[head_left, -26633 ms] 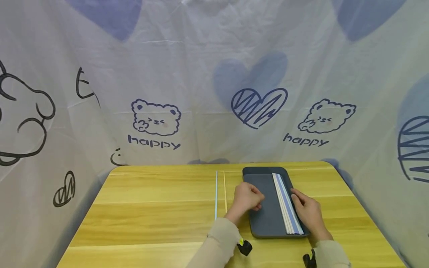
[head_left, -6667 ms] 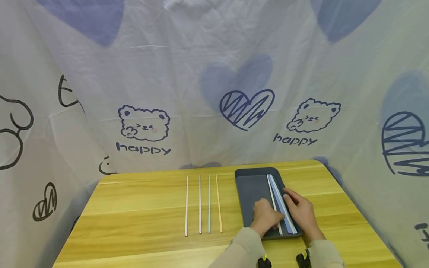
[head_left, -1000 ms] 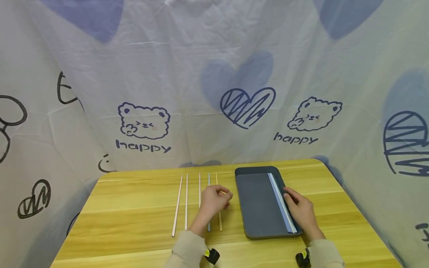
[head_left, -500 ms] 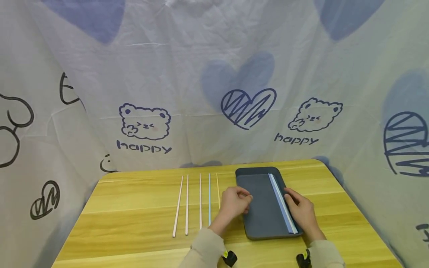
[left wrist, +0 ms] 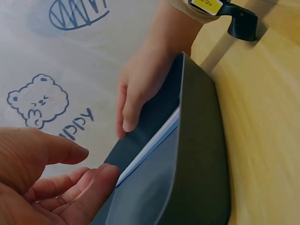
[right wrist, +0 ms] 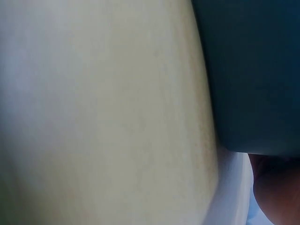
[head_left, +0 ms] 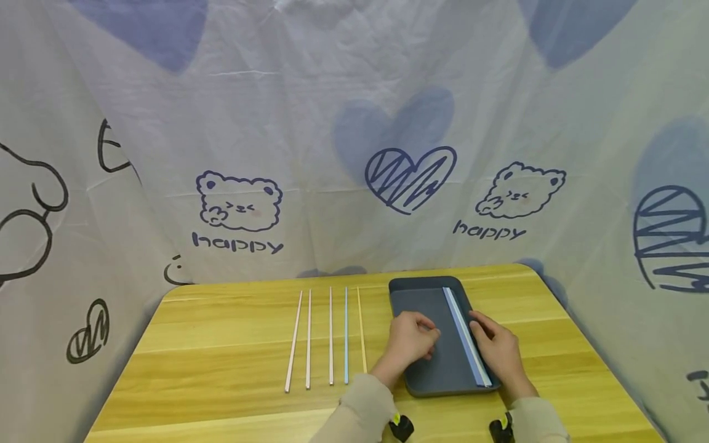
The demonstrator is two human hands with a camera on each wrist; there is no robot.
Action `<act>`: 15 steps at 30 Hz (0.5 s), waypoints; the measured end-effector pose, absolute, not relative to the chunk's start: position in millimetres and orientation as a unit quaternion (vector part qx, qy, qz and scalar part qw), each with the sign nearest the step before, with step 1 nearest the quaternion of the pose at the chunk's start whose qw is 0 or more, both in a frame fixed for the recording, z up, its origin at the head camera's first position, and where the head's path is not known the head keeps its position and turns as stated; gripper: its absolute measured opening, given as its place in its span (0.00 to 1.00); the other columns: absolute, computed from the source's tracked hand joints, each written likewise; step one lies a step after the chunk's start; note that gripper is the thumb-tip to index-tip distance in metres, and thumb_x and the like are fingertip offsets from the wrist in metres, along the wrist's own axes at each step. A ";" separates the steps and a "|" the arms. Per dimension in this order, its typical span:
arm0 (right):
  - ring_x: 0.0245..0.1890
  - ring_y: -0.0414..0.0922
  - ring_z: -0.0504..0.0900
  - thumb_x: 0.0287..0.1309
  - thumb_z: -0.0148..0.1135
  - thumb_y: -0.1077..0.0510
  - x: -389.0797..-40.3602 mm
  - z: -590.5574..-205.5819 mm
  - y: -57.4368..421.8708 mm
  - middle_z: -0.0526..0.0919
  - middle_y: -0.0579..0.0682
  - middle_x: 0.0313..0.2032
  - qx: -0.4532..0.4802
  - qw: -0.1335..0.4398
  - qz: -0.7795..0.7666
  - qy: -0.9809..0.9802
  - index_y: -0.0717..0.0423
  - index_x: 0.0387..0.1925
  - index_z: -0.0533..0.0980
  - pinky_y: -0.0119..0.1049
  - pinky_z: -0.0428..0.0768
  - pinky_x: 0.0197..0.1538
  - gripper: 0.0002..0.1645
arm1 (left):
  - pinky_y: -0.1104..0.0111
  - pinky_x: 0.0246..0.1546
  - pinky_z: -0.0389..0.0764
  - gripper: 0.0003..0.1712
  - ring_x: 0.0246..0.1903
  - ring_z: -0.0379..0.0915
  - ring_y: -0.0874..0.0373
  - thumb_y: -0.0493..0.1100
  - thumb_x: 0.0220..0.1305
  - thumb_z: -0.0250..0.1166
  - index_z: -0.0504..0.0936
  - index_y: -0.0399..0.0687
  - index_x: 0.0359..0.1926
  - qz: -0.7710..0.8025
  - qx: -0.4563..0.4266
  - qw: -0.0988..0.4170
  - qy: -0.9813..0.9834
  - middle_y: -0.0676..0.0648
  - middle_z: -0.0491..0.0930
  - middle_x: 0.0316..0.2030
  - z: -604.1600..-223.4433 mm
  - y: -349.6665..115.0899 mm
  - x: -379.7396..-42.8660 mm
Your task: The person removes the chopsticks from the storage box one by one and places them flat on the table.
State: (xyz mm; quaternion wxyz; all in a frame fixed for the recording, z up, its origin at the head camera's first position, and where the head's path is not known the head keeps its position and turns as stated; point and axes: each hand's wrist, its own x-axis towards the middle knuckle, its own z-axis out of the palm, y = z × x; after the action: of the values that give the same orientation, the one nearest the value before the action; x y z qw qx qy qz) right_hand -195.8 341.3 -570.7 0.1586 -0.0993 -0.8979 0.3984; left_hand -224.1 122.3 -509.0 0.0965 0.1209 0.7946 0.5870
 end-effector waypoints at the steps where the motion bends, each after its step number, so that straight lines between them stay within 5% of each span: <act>1: 0.65 0.62 0.81 0.80 0.56 0.48 -196.1 -570.6 341.7 0.80 0.61 0.68 -0.101 0.156 0.399 -0.898 0.55 0.70 0.77 0.59 0.80 0.66 0.26 | 0.71 0.15 0.82 0.02 0.10 0.75 0.64 0.34 0.64 0.73 0.87 0.39 0.35 0.585 0.119 0.100 0.796 0.50 0.82 0.15 -509.4 124.8 -223.9; 15: 0.62 0.60 0.84 0.78 0.58 0.49 -199.7 -571.5 341.8 0.84 0.60 0.63 -0.112 0.168 0.388 -0.899 0.54 0.68 0.79 0.56 0.82 0.64 0.24 | 0.68 0.10 0.80 0.06 0.07 0.74 0.62 0.33 0.59 0.74 0.85 0.44 0.27 0.563 0.083 0.114 0.814 0.53 0.78 0.10 -534.5 157.4 -223.3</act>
State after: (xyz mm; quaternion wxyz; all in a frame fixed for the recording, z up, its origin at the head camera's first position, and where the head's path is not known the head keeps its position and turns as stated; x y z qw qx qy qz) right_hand -199.7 341.8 -571.5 0.1683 -0.1121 -0.8993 0.3879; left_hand -223.3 157.4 -534.5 0.1141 0.0831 0.8145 0.5628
